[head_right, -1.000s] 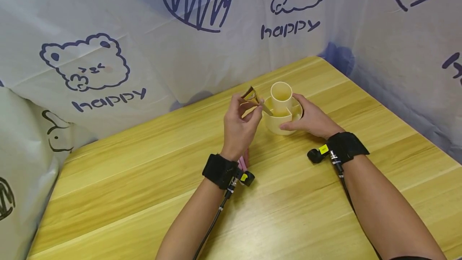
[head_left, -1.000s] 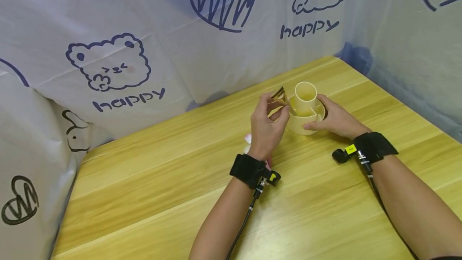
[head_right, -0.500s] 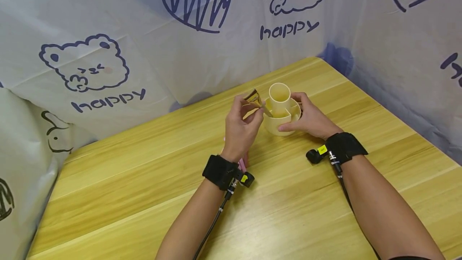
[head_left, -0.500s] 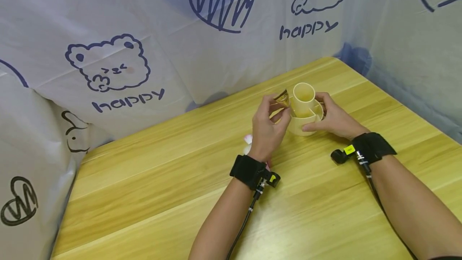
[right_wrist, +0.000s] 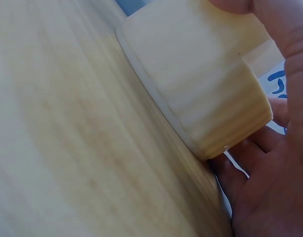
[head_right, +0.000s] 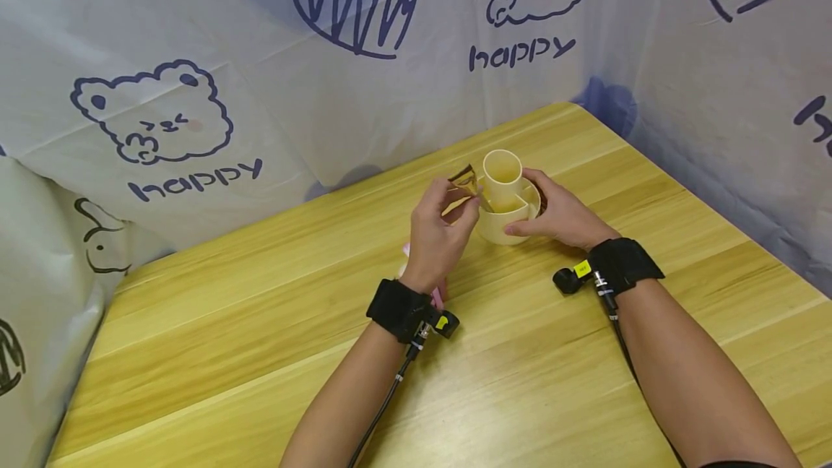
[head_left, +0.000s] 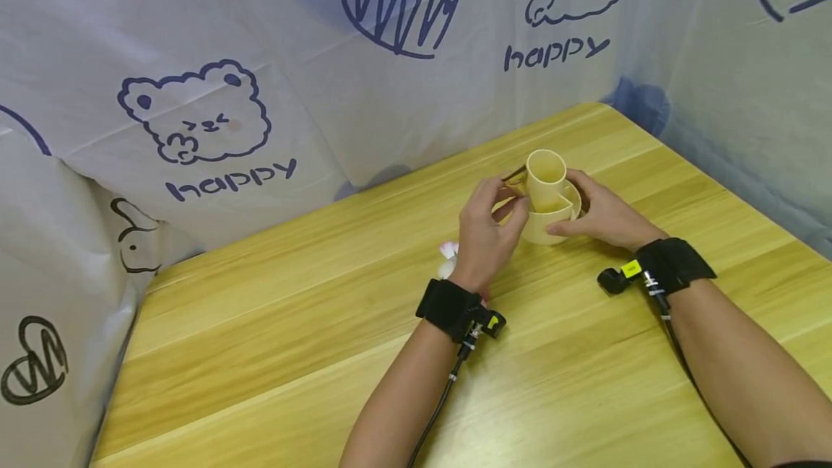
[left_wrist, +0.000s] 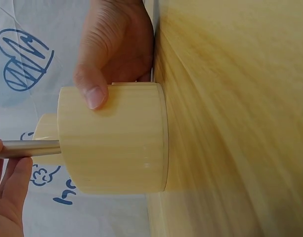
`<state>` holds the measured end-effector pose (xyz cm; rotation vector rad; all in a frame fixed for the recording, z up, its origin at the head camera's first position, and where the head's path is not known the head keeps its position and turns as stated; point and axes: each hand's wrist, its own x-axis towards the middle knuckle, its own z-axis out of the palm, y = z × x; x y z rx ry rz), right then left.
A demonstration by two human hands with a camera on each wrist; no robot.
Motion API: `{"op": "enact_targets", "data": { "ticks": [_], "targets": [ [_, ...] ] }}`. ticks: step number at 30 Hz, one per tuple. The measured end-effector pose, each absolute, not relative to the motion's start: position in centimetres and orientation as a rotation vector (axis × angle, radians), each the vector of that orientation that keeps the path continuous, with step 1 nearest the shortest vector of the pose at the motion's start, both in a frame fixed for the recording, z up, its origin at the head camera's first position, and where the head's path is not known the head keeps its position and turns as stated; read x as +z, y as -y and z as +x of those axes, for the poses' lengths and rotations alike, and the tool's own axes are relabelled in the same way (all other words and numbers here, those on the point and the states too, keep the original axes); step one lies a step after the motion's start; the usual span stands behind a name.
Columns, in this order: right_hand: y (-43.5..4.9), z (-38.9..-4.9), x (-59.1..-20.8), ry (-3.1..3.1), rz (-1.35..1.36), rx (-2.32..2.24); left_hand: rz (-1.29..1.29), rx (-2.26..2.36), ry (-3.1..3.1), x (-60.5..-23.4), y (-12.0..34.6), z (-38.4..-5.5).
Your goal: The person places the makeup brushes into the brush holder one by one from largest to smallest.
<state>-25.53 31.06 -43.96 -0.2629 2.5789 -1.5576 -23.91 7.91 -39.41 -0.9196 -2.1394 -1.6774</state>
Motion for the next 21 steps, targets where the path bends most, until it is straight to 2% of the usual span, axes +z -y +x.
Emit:
{"op": "enact_targets", "data": {
  "ticks": [14,21],
  "targets": [
    [-31.04,-25.77,-44.03,-2.566,-0.271,-1.56,-0.98,-1.653,2.166,-39.72,-7.9,-24.33],
    [-30.97,-25.54,-43.85,-2.575,-0.262,-1.539,-0.883,-1.562,2.238,-39.49,-7.62,-24.23]
  ]
}}
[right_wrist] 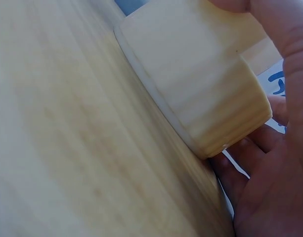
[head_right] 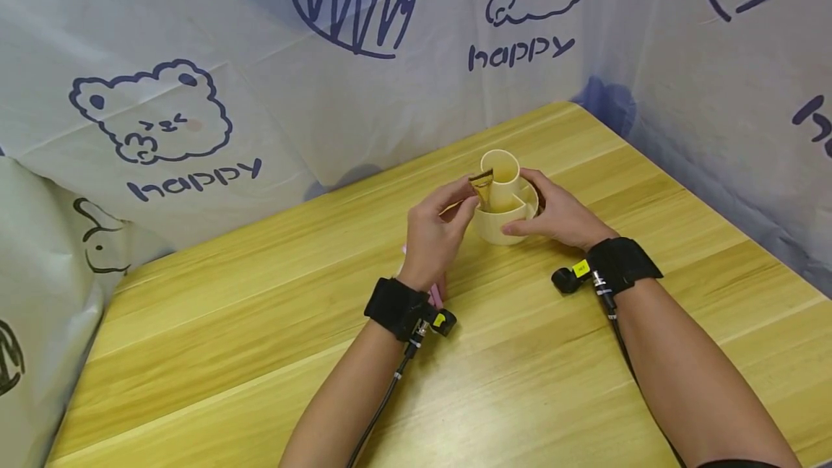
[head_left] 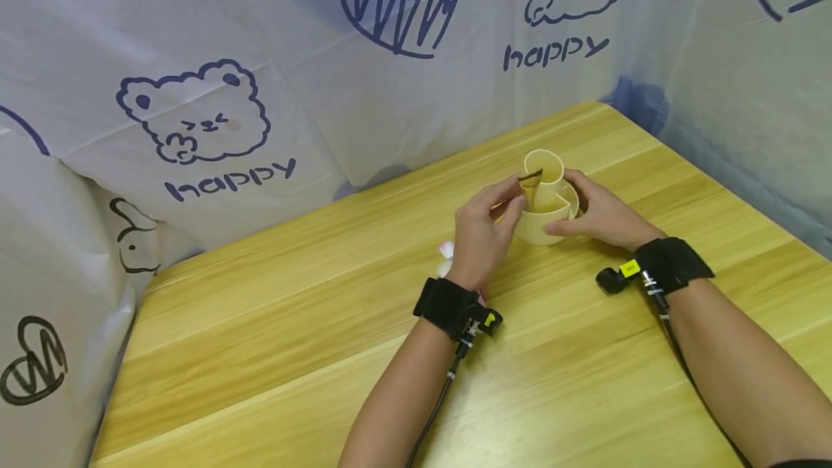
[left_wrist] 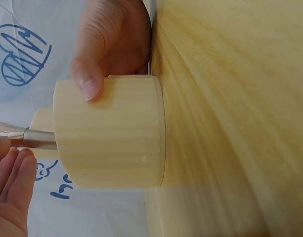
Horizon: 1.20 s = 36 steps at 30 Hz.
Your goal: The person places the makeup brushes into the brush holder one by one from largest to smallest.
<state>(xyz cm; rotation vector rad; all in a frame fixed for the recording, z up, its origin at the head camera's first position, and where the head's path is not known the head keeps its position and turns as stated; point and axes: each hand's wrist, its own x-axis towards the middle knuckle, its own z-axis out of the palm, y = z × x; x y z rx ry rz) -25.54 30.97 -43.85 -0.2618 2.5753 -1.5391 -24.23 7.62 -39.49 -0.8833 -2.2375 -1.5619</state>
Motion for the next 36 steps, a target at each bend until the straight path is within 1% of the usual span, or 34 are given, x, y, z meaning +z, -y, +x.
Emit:
{"op": "enact_targets", "data": {
  "ticks": [13,25,36],
  "targets": [
    [-30.9,-25.7,-43.9,-2.534,-0.279,-1.594,-0.857,-1.618,2.256,-39.2,-6.7,-24.5],
    [-31.1,-25.8,-44.2,-2.537,-0.285,-1.598,-0.79,-1.593,2.336,-39.0,-4.2,-25.1],
    [-31.0,-25.7,-44.1,-2.515,-0.292,-1.623,-0.741,-1.568,2.459,-38.7,-2.9,-25.1]
  ]
}}
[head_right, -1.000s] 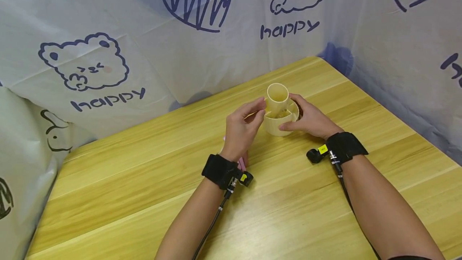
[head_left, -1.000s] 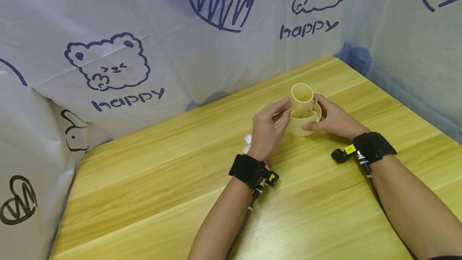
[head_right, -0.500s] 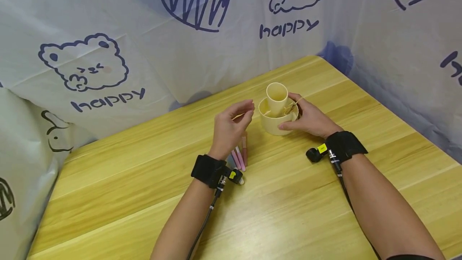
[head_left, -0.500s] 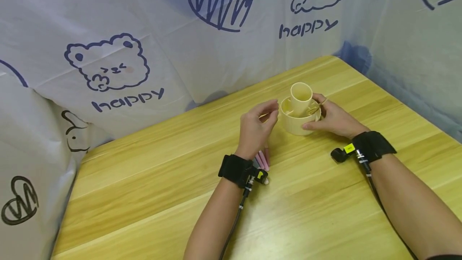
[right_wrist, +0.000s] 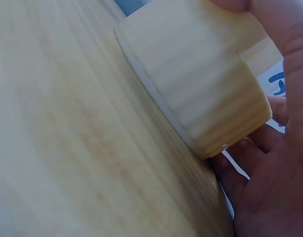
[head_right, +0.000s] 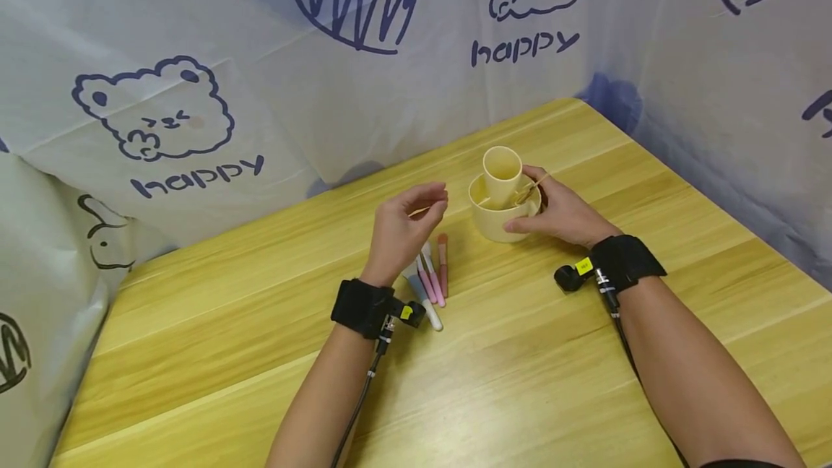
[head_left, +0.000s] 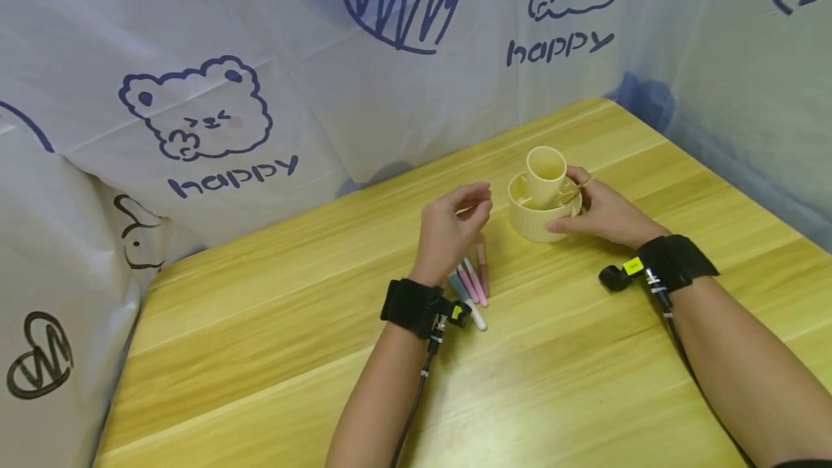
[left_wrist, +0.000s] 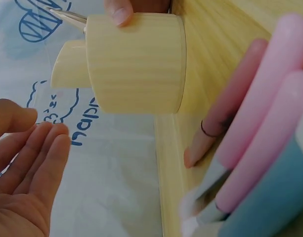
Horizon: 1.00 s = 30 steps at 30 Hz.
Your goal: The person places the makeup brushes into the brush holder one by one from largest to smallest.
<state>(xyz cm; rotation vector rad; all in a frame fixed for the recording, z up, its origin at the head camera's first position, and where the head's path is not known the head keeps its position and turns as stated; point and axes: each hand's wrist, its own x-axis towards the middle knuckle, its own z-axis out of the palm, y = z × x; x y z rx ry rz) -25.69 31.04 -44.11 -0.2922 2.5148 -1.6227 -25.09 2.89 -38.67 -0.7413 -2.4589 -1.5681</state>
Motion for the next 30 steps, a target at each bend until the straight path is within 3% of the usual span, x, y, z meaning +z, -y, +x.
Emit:
{"op": "enact_targets", "data": {
  "ticks": [30],
  "targets": [
    [-30.7,-25.7,-43.8,-2.517,-0.276,-1.633,-0.845,-1.07,3.131,-37.5,0.9,-24.9]
  ]
}}
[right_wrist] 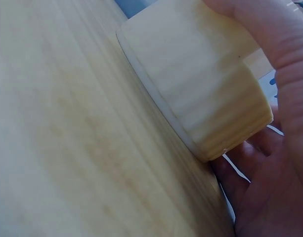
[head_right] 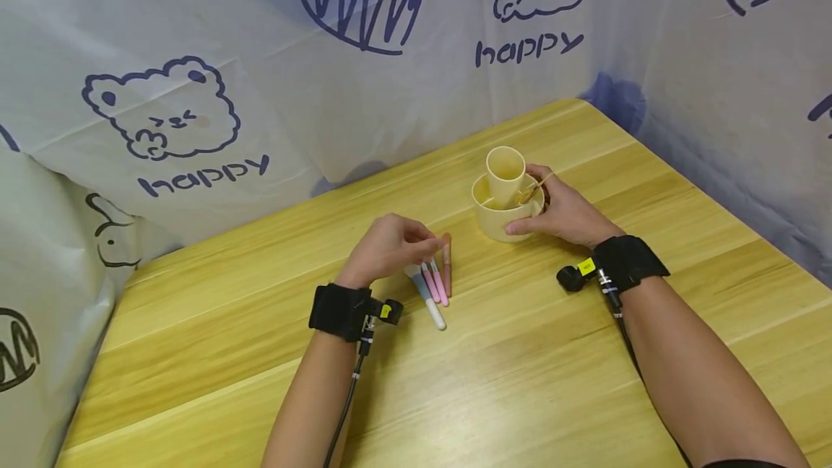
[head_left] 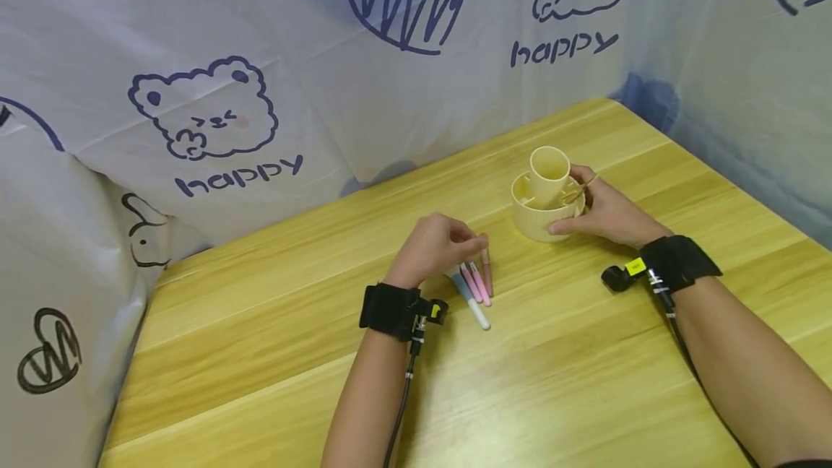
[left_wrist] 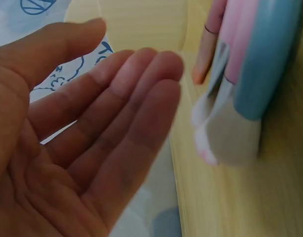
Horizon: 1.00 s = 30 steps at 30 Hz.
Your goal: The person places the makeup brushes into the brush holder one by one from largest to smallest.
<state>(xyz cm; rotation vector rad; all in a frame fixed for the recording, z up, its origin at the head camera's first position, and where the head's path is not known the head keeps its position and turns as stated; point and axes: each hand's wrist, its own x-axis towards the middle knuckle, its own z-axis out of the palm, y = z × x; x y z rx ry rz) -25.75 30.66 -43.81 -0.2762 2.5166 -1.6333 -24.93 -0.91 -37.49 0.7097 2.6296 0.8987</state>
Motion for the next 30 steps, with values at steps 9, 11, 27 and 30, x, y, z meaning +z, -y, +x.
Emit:
{"op": "enact_targets", "data": {
  "ticks": [9,11,27,30],
  "targets": [
    [-30.8,-25.8,-44.1,-2.539,-0.263,-1.606,0.68,0.818,-2.562,-38.0,1.4,-25.4],
    [-30.8,-25.8,-44.1,-2.547,-0.257,-1.597,0.665,0.789,-2.575,-38.0,1.5,-25.4],
    [-30.9,-25.9,-44.2,-2.559,-0.264,-1.581,0.511,0.619,-2.575,-38.3,2.1,-25.5],
    [-30.9,-25.8,-44.2,-2.561,-0.275,-1.585,0.49,0.601,-2.574,-38.4,2.2,-25.5]
  ]
}}
